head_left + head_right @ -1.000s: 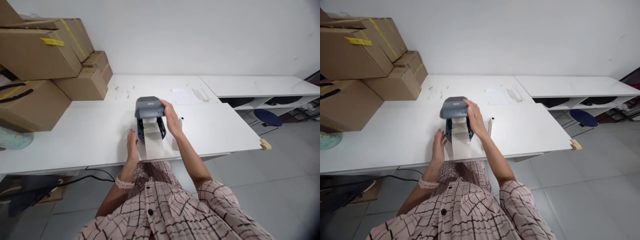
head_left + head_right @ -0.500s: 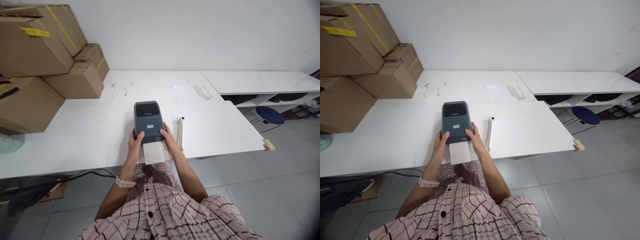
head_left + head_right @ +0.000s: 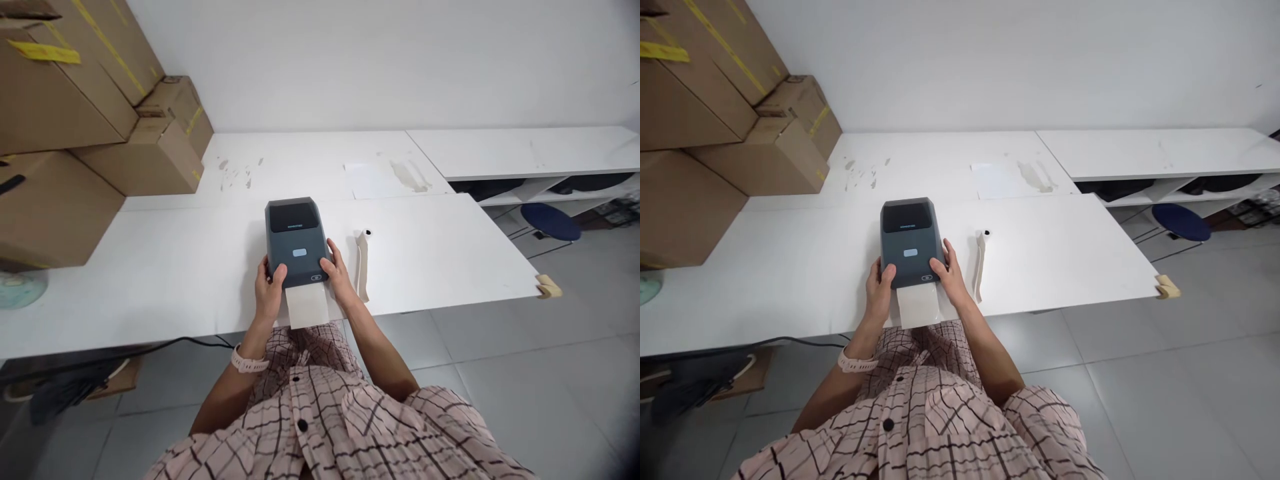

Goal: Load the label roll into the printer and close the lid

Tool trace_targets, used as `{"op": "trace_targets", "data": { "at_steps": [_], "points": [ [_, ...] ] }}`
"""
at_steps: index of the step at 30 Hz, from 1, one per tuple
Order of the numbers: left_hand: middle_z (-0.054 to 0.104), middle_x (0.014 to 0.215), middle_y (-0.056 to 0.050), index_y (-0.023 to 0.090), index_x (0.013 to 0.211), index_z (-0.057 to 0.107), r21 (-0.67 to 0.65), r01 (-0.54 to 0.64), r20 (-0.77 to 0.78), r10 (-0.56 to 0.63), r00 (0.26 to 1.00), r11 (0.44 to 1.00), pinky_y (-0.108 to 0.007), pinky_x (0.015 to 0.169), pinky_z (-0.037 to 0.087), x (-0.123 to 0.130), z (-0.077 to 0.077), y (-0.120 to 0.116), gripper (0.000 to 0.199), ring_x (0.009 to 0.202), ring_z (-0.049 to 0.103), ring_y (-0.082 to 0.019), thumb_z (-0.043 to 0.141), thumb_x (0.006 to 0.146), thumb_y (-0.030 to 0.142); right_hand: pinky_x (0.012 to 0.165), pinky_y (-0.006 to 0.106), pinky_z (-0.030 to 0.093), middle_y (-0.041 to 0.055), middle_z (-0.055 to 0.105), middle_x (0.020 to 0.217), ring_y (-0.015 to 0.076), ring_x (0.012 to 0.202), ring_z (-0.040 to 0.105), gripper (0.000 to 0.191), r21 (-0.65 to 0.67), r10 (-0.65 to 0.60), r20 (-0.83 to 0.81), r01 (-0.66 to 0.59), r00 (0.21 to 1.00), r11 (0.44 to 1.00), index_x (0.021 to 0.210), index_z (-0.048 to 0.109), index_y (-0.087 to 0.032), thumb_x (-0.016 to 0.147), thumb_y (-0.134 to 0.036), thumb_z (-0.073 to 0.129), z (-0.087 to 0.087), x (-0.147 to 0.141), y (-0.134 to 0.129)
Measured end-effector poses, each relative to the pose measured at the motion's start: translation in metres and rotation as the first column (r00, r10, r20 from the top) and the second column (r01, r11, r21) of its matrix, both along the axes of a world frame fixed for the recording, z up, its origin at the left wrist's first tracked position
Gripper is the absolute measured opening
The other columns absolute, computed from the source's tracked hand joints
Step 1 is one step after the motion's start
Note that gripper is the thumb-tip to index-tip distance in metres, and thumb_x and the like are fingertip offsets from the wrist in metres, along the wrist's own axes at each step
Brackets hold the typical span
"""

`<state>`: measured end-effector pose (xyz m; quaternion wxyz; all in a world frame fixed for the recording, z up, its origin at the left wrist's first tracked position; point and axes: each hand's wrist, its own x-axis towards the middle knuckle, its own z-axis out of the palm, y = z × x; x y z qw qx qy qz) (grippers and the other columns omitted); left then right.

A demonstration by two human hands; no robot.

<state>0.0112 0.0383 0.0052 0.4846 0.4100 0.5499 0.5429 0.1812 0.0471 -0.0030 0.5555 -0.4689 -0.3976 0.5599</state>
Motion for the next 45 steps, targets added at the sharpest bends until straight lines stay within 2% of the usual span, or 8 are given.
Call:
{"op": "trace_targets", "data": {
  "at_steps": [6, 11, 19, 22, 25, 31, 37, 45],
  "points": [
    [0.060, 0.124, -0.012, 0.020, 0.124, 0.054, 0.016, -0.220, -0.220, 0.219, 0.951, 0.975, -0.031, 0.085, 0.051, 0.008, -0.006, -0.057, 0.062, 0.107, 0.061, -0.022, 0.070, 0.076, 0.056, 0.117, 0.048, 0.038, 0.0082, 0.046, 0.154, 0.0287, 0.140, 0.045, 0.088, 0.000, 0.010, -0.003, -0.010, 1.000, 1.000, 0.153, 0.031, -0.026, 0.079, -0.060, 0.067, 0.004, 0.001, -0.002],
    [0.060, 0.072, -0.001, 0.016, 0.096, 0.063, -0.265, 0.201, 0.081, -0.186, 0.979, 0.943, -0.023, 0.046, 0.037, 0.020, 0.000, -0.075, 0.049, 0.055, 0.050, -0.011, 0.068, 0.075, 0.060, 0.116, 0.047, 0.038, 0.0096, 0.048, 0.152, 0.0286, 0.136, 0.049, 0.087, 0.011, 0.000, -0.018, 0.000, 1.000, 1.000, 0.151, 0.033, -0.023, 0.079, -0.059, 0.067, 0.003, -0.001, -0.002],
    [0.056, 0.062, 0.002, 0.014, 0.086, 0.065, -0.256, 0.261, 0.210, -0.210, 0.955, 0.931, -0.022, 0.046, 0.035, 0.018, 0.013, -0.067, 0.048, 0.051, 0.045, -0.009, 0.077, 0.067, 0.056, 0.113, 0.051, 0.040, 0.0123, 0.045, 0.153, 0.0291, 0.136, 0.049, 0.078, 0.065, -0.046, 0.163, 0.035, 0.986, 0.997, 0.150, 0.033, -0.022, 0.086, -0.057, 0.058, 0.006, -0.001, -0.004],
    [0.054, 0.061, 0.003, 0.015, 0.078, 0.062, -0.224, 0.225, 0.115, -0.204, 0.972, 0.948, -0.023, 0.051, 0.038, 0.012, 0.002, -0.070, 0.043, 0.054, 0.046, -0.010, 0.071, 0.075, 0.057, 0.116, 0.053, 0.034, 0.0095, 0.050, 0.149, 0.0286, 0.142, 0.040, 0.056, 0.337, -0.266, 0.493, 0.100, 0.828, 0.936, 0.140, 0.046, -0.025, 0.090, -0.047, 0.057, 0.023, 0.002, -0.008],
    [0.054, 0.066, 0.002, 0.018, 0.076, 0.058, -0.088, 0.046, -0.023, -0.049, 0.999, 0.995, -0.021, 0.053, 0.039, 0.001, -0.001, -0.068, 0.036, 0.059, 0.048, -0.010, 0.062, 0.084, 0.053, 0.116, 0.052, 0.031, 0.0075, 0.067, 0.126, 0.0256, 0.142, 0.040, 0.038, 0.579, -0.404, 0.685, -0.116, 0.607, 0.807, 0.132, 0.051, -0.025, 0.095, -0.034, 0.050, 0.042, 0.000, -0.011],
    [0.059, 0.132, -0.011, 0.023, 0.124, 0.057, 0.167, -0.164, -0.238, 0.201, 0.950, 0.972, -0.033, 0.091, 0.051, -0.014, 0.010, -0.039, 0.041, 0.117, 0.057, -0.022, 0.057, 0.090, 0.046, 0.121, 0.051, 0.020, 0.0072, 0.072, 0.115, 0.0251, 0.127, 0.056, 0.033, 0.558, -0.401, 0.810, -0.350, 0.428, 0.753, 0.128, 0.054, -0.021, 0.098, -0.036, 0.049, 0.051, -0.019, -0.012],
    [0.039, 0.157, -0.010, 0.025, 0.151, 0.035, 0.146, -0.027, -0.260, 0.065, 0.963, 0.989, -0.038, 0.118, 0.033, 0.007, 0.011, -0.022, 0.068, 0.144, 0.039, -0.025, 0.058, 0.090, 0.045, 0.124, 0.054, 0.015, 0.0042, 0.068, 0.125, 0.0279, 0.128, 0.054, 0.029, 0.448, -0.198, 0.774, -0.299, 0.601, 0.843, 0.121, 0.061, -0.031, 0.096, -0.042, 0.052, 0.047, -0.021, -0.022],
    [0.021, 0.166, -0.005, 0.029, 0.157, 0.025, 0.090, 0.056, -0.190, -0.038, 0.981, 0.994, -0.038, 0.123, 0.023, -0.002, 0.005, -0.031, 0.072, 0.153, 0.020, -0.023, 0.045, 0.094, 0.059, 0.119, 0.049, 0.031, 0.0106, 0.042, 0.155, 0.0261, 0.144, 0.038, 0.058, 0.256, -0.278, 0.311, 0.201, 0.909, 0.945, 0.146, 0.039, -0.025, 0.097, -0.055, 0.046, 0.020, -0.013, -0.043]
  ]
}}
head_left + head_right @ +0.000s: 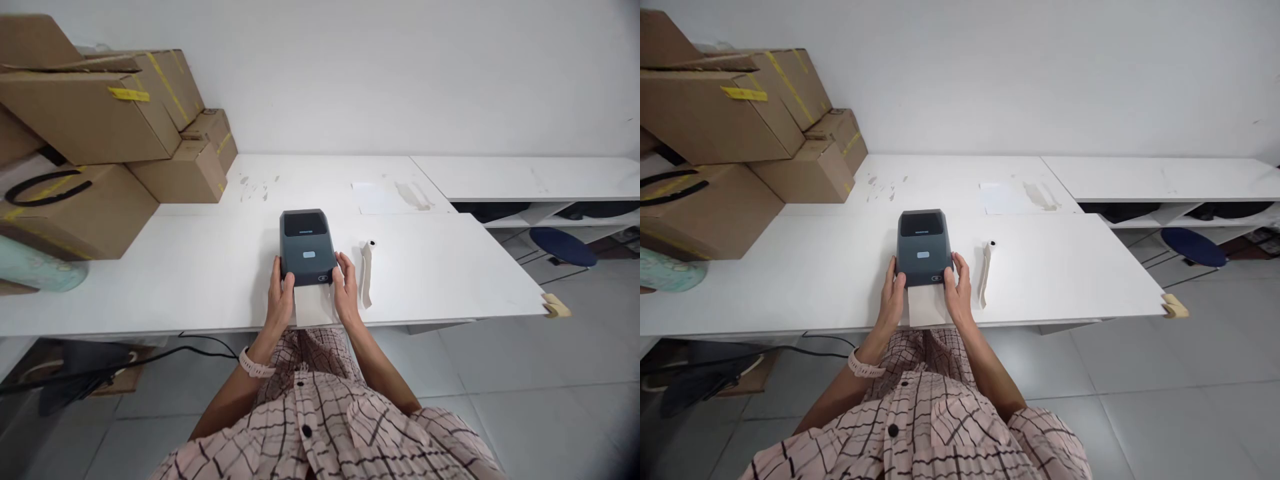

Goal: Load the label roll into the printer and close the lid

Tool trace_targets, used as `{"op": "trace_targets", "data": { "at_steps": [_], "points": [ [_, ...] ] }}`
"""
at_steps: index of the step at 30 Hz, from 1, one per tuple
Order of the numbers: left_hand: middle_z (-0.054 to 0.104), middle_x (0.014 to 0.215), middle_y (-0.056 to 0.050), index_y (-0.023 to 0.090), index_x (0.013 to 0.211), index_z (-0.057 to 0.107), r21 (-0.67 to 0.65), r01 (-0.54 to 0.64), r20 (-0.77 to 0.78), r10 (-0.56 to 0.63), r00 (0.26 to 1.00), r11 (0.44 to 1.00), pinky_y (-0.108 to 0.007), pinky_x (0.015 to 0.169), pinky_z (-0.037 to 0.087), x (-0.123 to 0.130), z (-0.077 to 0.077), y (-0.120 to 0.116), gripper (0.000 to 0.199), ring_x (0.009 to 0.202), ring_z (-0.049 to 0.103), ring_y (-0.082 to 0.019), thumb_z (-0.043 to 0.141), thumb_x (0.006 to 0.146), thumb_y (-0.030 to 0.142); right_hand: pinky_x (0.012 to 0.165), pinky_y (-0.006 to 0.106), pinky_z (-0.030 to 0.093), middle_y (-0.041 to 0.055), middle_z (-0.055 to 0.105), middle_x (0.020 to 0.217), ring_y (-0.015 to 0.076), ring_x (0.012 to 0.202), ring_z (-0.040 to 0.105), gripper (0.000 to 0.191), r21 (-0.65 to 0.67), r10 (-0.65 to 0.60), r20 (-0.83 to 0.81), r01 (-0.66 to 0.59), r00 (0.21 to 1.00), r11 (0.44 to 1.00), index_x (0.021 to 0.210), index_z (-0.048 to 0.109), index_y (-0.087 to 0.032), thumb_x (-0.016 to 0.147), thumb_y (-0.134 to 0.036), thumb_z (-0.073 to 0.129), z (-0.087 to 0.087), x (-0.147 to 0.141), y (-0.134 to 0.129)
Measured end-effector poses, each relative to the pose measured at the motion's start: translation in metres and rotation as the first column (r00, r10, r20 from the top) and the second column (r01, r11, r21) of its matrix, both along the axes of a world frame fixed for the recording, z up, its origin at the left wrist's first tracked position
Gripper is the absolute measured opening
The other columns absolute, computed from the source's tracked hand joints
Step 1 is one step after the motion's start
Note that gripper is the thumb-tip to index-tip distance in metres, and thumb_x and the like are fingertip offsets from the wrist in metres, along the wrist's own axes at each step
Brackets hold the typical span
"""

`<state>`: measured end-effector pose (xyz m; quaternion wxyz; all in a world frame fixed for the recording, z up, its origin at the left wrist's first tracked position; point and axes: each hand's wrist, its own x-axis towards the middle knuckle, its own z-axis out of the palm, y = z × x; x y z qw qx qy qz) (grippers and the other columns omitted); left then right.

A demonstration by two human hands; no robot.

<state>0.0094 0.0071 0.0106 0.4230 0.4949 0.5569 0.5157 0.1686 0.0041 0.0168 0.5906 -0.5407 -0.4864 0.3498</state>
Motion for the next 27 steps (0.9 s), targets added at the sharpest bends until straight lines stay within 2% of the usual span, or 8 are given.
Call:
{"op": "trace_targets", "data": {
  "at_steps": [5, 8, 13, 16, 18, 20, 23, 27],
  "points": [
    [0.020, 0.166, -0.005, 0.025, 0.155, 0.032, 0.058, -0.046, -0.053, 0.049, 0.997, 0.997, -0.040, 0.126, 0.012, 0.000, -0.003, 0.005, 0.070, 0.155, 0.010, -0.021, 0.036, 0.095, 0.062, 0.119, 0.049, 0.030, 0.0121, 0.048, 0.151, 0.0268, 0.142, 0.043, 0.059, -0.028, 0.037, -0.028, -0.038, 0.999, 0.999, 0.143, 0.042, -0.024, 0.096, -0.059, 0.045, 0.000, 0.004, 0.005],
    [0.018, 0.167, -0.005, 0.023, 0.153, 0.036, 0.032, -0.053, 0.001, 0.053, 0.999, 0.998, -0.039, 0.126, 0.015, -0.001, 0.003, 0.007, 0.073, 0.155, 0.009, -0.022, 0.036, 0.094, 0.065, 0.117, 0.047, 0.034, 0.0119, 0.051, 0.148, 0.0263, 0.140, 0.045, 0.057, -0.015, 0.040, -0.060, -0.041, 0.997, 0.999, 0.139, 0.046, -0.024, 0.095, -0.060, 0.045, 0.004, 0.006, 0.007],
    [0.022, 0.166, 0.001, 0.027, 0.149, 0.044, 0.096, -0.014, 0.090, 0.006, 0.996, 0.995, -0.038, 0.124, 0.023, -0.009, 0.035, 0.020, 0.070, 0.153, 0.017, -0.025, 0.033, 0.093, 0.068, 0.117, 0.047, 0.034, 0.0079, 0.052, 0.145, 0.0262, 0.138, 0.046, 0.053, 0.053, 0.053, 0.020, -0.054, 0.998, 0.997, 0.135, 0.052, -0.029, 0.096, -0.062, 0.041, 0.026, 0.012, 0.019],
    [0.038, 0.159, -0.002, 0.026, 0.145, 0.050, 0.191, 0.038, 0.134, -0.064, 0.989, 0.981, -0.041, 0.123, 0.024, -0.016, 0.059, 0.045, 0.066, 0.150, 0.028, -0.024, 0.028, 0.096, 0.064, 0.120, 0.050, 0.028, 0.0069, 0.046, 0.151, 0.0268, 0.141, 0.040, 0.058, 0.090, 0.070, 0.101, -0.080, 0.992, 0.993, 0.141, 0.048, -0.030, 0.095, -0.065, 0.037, 0.051, 0.014, 0.041],
    [0.044, 0.156, -0.004, 0.025, 0.142, 0.052, 0.224, 0.050, 0.167, -0.089, 0.982, 0.973, -0.041, 0.120, 0.031, -0.019, 0.066, 0.066, 0.061, 0.147, 0.034, -0.024, 0.032, 0.097, 0.060, 0.122, 0.051, 0.020, 0.0061, 0.040, 0.156, 0.0276, 0.146, 0.031, 0.065, 0.106, 0.085, 0.156, -0.103, 0.984, 0.989, 0.147, 0.040, -0.031, 0.094, -0.068, 0.035, 0.069, 0.013, 0.062],
    [0.048, 0.152, -0.008, 0.021, 0.140, 0.053, 0.215, 0.001, 0.154, -0.035, 0.987, 0.977, -0.038, 0.115, 0.036, -0.022, 0.061, 0.084, 0.054, 0.143, 0.041, -0.024, 0.047, 0.094, 0.049, 0.123, 0.054, 0.014, 0.0058, 0.035, 0.159, 0.0292, 0.150, 0.023, 0.071, 0.126, 0.091, 0.208, -0.119, 0.974, 0.985, 0.152, 0.033, -0.031, 0.093, -0.071, 0.034, 0.085, 0.011, 0.086],
    [0.062, 0.133, -0.014, 0.016, 0.134, 0.057, 0.056, -0.088, 0.054, 0.085, 0.995, 0.995, -0.036, 0.103, 0.046, -0.024, 0.037, 0.100, 0.054, 0.123, 0.059, -0.023, 0.060, 0.082, 0.032, 0.122, 0.057, 0.013, 0.0076, 0.034, 0.160, 0.0319, 0.150, 0.021, 0.078, 0.153, 0.057, 0.297, -0.107, 0.953, 0.983, 0.154, 0.028, -0.029, 0.091, -0.074, 0.034, 0.102, 0.005, 0.122],
    [0.067, 0.103, -0.008, 0.016, 0.132, 0.058, -0.136, -0.126, -0.161, 0.103, 0.982, 0.983, -0.031, 0.083, 0.051, -0.027, 0.011, 0.101, 0.060, 0.091, 0.065, -0.019, 0.064, 0.074, 0.030, 0.120, 0.058, 0.017, 0.0116, 0.036, 0.158, 0.0342, 0.148, 0.026, 0.079, 0.123, -0.005, 0.428, -0.053, 0.904, 0.991, 0.155, 0.024, -0.022, 0.093, -0.070, 0.029, 0.118, -0.001, 0.164]
  ]
}}
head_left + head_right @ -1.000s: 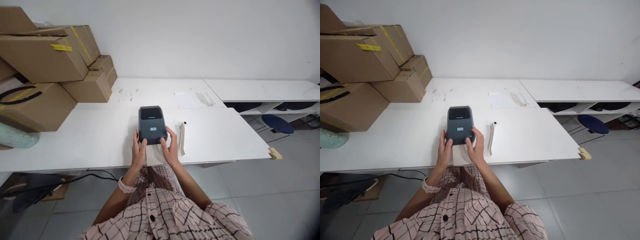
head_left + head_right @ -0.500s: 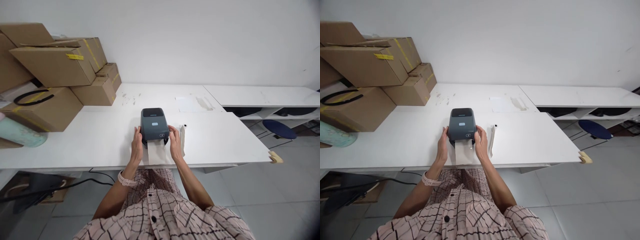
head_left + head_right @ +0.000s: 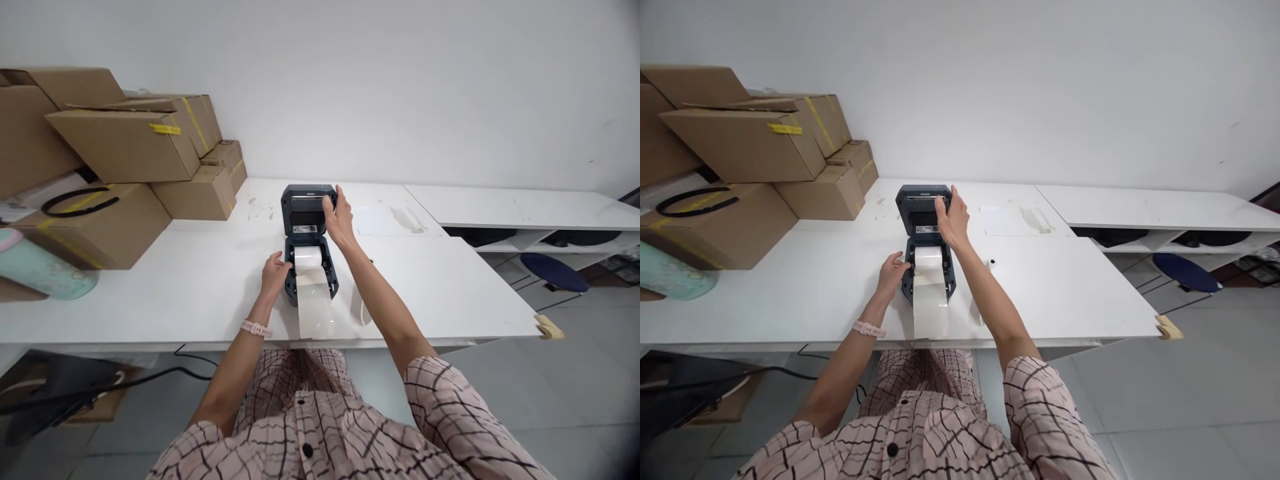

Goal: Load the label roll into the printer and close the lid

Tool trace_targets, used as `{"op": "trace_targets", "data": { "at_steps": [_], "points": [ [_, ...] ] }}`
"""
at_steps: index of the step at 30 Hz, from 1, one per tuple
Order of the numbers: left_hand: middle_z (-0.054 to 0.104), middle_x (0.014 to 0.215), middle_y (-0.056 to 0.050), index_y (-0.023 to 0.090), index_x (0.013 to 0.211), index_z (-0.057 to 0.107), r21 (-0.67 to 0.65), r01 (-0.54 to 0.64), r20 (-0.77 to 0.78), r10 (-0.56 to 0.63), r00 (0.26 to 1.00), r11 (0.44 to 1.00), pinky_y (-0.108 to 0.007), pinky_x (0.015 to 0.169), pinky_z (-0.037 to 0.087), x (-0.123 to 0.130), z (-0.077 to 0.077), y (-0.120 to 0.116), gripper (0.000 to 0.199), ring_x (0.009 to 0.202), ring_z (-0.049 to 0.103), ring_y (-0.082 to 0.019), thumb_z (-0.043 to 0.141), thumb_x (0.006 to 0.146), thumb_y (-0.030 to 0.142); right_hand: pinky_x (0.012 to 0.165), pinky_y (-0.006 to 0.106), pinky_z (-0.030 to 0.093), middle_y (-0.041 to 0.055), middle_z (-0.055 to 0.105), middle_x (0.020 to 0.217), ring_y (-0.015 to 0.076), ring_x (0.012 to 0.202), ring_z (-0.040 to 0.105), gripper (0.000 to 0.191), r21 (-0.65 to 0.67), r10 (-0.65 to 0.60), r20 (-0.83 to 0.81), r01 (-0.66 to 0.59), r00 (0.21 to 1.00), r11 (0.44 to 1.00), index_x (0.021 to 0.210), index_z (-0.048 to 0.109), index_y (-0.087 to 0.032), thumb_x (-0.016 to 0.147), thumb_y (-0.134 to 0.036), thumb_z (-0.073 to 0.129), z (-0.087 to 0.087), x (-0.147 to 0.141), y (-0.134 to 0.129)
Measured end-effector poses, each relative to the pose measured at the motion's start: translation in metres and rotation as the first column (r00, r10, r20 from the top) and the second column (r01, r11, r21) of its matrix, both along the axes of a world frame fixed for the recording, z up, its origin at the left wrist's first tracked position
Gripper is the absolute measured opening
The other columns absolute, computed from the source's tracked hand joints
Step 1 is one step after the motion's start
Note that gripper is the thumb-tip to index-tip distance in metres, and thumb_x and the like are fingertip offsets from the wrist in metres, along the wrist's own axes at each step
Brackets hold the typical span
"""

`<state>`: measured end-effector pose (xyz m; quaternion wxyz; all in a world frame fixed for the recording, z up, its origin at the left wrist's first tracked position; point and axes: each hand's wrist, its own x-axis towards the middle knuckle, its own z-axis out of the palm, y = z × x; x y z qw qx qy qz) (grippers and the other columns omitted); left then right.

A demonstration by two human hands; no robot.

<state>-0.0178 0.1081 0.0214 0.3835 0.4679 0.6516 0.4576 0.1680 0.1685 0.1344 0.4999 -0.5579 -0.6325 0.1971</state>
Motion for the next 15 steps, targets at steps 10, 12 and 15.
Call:
{"op": "trace_targets", "data": {
  "at_steps": [10, 12, 15],
  "points": [
    [0.072, 0.092, -0.010, 0.017, 0.119, 0.063, -0.140, 0.143, -0.387, -0.187, 0.903, 0.980, -0.032, 0.072, 0.046, 0.000, 0.009, 0.014, 0.043, 0.089, 0.067, -0.027, 0.055, 0.078, 0.029, 0.117, 0.056, 0.027, 0.0081, 0.044, 0.154, 0.0338, 0.143, 0.035, 0.064, 0.229, 0.104, 0.305, -0.179, 0.947, 0.957, 0.150, 0.036, -0.025, 0.091, -0.045, 0.051, 0.011, -0.003, 0.005],
    [0.072, 0.102, -0.014, 0.016, 0.116, 0.063, -0.153, 0.154, -0.485, -0.210, 0.849, 0.976, -0.033, 0.077, 0.045, 0.002, 0.010, 0.016, 0.039, 0.100, 0.067, -0.029, 0.052, 0.080, 0.025, 0.110, 0.053, 0.038, 0.0063, 0.062, 0.137, 0.0328, 0.129, 0.052, 0.056, 0.075, 0.328, 0.403, -0.388, 0.854, 0.919, 0.141, 0.050, -0.027, 0.086, -0.034, 0.057, -0.006, -0.002, 0.000],
    [0.072, 0.105, -0.015, 0.015, 0.116, 0.062, -0.175, 0.157, -0.551, -0.229, 0.802, 0.972, -0.034, 0.079, 0.045, 0.004, 0.012, 0.016, 0.037, 0.103, 0.066, -0.031, 0.049, 0.082, 0.023, 0.101, 0.053, 0.047, 0.0070, 0.070, 0.123, 0.0361, 0.117, 0.062, 0.066, -0.277, 0.573, 0.416, -0.501, 0.706, 0.820, 0.132, 0.059, -0.027, 0.067, -0.023, 0.072, -0.037, -0.004, 0.009]
  ]
}}
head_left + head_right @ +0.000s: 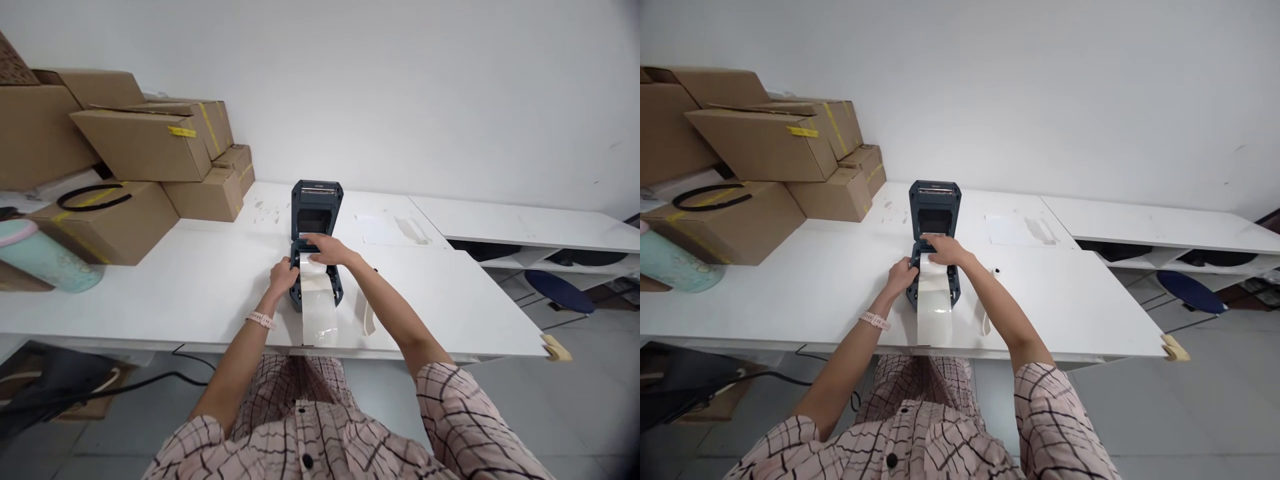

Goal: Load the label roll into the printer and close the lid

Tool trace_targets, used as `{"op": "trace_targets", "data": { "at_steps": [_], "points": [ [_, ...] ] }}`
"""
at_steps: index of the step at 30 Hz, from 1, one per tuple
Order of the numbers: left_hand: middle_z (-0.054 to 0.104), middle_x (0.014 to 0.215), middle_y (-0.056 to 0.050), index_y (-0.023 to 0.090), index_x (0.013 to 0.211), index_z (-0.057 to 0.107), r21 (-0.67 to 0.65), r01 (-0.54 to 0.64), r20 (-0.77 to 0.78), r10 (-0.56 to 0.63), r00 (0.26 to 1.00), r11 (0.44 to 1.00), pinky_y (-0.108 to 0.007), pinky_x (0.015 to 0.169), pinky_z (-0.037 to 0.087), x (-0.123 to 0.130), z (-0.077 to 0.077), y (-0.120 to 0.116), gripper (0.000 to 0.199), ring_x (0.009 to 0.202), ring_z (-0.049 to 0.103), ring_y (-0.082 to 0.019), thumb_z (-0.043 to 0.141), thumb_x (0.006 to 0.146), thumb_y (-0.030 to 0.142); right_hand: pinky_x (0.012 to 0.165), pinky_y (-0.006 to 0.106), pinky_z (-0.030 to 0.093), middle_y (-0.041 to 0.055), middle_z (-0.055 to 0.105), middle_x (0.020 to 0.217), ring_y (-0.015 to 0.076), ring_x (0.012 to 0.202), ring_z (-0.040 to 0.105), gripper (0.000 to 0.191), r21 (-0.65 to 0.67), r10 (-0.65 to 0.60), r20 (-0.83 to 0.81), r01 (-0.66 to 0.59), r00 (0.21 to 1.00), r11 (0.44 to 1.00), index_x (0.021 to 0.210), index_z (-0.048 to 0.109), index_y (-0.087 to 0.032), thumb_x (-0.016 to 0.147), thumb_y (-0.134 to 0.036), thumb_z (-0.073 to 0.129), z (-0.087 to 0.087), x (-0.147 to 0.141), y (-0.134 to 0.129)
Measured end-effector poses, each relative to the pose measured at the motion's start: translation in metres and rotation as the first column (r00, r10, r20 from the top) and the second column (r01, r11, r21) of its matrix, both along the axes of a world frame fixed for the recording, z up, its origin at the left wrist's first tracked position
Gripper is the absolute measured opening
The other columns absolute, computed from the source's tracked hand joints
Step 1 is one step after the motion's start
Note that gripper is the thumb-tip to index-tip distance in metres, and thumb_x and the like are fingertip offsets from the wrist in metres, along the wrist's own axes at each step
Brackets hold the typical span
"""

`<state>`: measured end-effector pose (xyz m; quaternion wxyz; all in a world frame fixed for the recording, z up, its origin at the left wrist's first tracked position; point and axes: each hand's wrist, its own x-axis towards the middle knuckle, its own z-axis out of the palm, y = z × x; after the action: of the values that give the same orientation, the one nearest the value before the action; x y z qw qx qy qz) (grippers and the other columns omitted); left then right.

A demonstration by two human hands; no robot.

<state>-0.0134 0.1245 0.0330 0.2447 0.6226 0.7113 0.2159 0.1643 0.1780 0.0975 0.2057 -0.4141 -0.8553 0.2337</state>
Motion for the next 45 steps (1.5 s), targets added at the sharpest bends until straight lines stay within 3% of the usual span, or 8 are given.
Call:
{"op": "trace_targets", "data": {
  "at_steps": [4, 9, 18, 22, 27, 32, 40, 45],
  "points": [
    [0.073, 0.101, -0.012, 0.017, 0.120, 0.061, -0.004, -0.029, 0.005, 0.029, 1.000, 1.000, -0.032, 0.079, 0.045, 0.002, -0.001, -0.003, 0.039, 0.101, 0.067, -0.028, 0.047, 0.084, 0.024, 0.097, 0.054, 0.050, 0.0138, 0.068, 0.127, 0.0429, 0.115, 0.063, 0.087, -0.261, 0.033, 0.225, 0.028, 0.974, 0.965, 0.129, 0.061, -0.022, 0.045, -0.021, 0.085, -0.030, -0.014, 0.025],
    [0.073, 0.101, -0.012, 0.017, 0.123, 0.060, 0.005, -0.041, 0.053, 0.041, 0.998, 0.999, -0.031, 0.078, 0.045, 0.002, -0.001, -0.006, 0.042, 0.096, 0.068, -0.026, 0.048, 0.084, 0.025, 0.096, 0.054, 0.051, 0.0146, 0.067, 0.129, 0.0429, 0.114, 0.064, 0.095, -0.274, 0.066, 0.243, 0.003, 0.968, 0.962, 0.128, 0.062, -0.021, 0.037, -0.024, 0.088, -0.032, -0.022, 0.034],
    [0.072, 0.093, -0.009, 0.017, 0.123, 0.060, 0.032, -0.033, 0.118, 0.029, 0.993, 0.999, -0.031, 0.074, 0.044, -0.001, -0.009, -0.004, 0.042, 0.089, 0.067, -0.025, 0.047, 0.085, 0.026, 0.097, 0.040, 0.051, 0.0059, 0.067, 0.128, 0.0291, 0.116, 0.063, 0.079, -0.215, 0.190, -0.352, -0.276, 0.917, 0.937, 0.133, 0.059, -0.024, 0.058, -0.031, 0.084, 0.015, 0.081, -0.006],
    [0.071, 0.088, -0.007, 0.017, 0.122, 0.060, 0.030, -0.042, 0.153, 0.037, 0.988, 0.999, -0.030, 0.070, 0.044, -0.002, -0.014, -0.002, 0.042, 0.081, 0.065, -0.023, 0.046, 0.084, 0.026, 0.099, 0.039, 0.049, 0.0079, 0.063, 0.130, 0.0267, 0.116, 0.061, 0.079, -0.292, -0.123, -0.464, -0.020, 0.877, 0.956, 0.131, 0.055, -0.021, 0.058, -0.026, 0.084, -0.016, 0.124, 0.009],
    [0.066, 0.079, -0.004, 0.017, 0.121, 0.061, 0.043, -0.059, 0.168, 0.051, 0.984, 0.997, -0.029, 0.066, 0.041, -0.002, -0.018, 0.001, 0.043, 0.076, 0.062, -0.021, 0.048, 0.082, 0.026, 0.100, 0.044, 0.049, 0.0107, 0.063, 0.127, 0.0281, 0.115, 0.060, 0.080, -0.423, -0.452, -0.448, 0.263, 0.772, 0.867, 0.127, 0.053, -0.018, 0.052, -0.025, 0.080, -0.078, 0.137, 0.033],
    [0.063, 0.077, -0.003, 0.017, 0.119, 0.062, 0.051, -0.058, 0.170, 0.049, 0.984, 0.997, -0.029, 0.065, 0.039, -0.003, -0.019, 0.000, 0.042, 0.074, 0.059, -0.020, 0.048, 0.081, 0.026, 0.105, 0.048, 0.046, 0.0136, 0.062, 0.132, 0.0292, 0.120, 0.060, 0.082, -0.450, -0.467, -0.450, 0.258, 0.762, 0.855, 0.130, 0.053, -0.017, 0.054, -0.028, 0.081, -0.091, 0.144, 0.036],
    [0.066, 0.082, -0.005, 0.016, 0.122, 0.060, 0.050, -0.061, 0.225, 0.048, 0.973, 0.997, -0.029, 0.066, 0.040, -0.002, -0.019, 0.000, 0.044, 0.074, 0.060, -0.020, 0.048, 0.081, 0.026, 0.114, 0.046, 0.035, 0.0102, 0.061, 0.140, 0.0257, 0.134, 0.052, 0.051, -0.479, -0.421, -0.549, 0.140, 0.722, 0.866, 0.123, 0.064, -0.026, 0.075, -0.042, 0.074, -0.085, 0.226, -0.018],
    [0.065, 0.081, -0.004, 0.016, 0.121, 0.061, 0.064, -0.072, 0.230, 0.056, 0.971, 0.995, -0.029, 0.066, 0.040, -0.003, -0.021, 0.001, 0.044, 0.074, 0.060, -0.020, 0.049, 0.080, 0.026, 0.092, 0.039, 0.051, 0.0083, 0.070, 0.119, 0.0245, 0.105, 0.065, 0.058, -0.574, -0.370, -0.390, 0.092, 0.843, 0.814, 0.117, 0.066, -0.021, 0.065, -0.043, 0.081, -0.105, 0.202, -0.055]
  ]
}}
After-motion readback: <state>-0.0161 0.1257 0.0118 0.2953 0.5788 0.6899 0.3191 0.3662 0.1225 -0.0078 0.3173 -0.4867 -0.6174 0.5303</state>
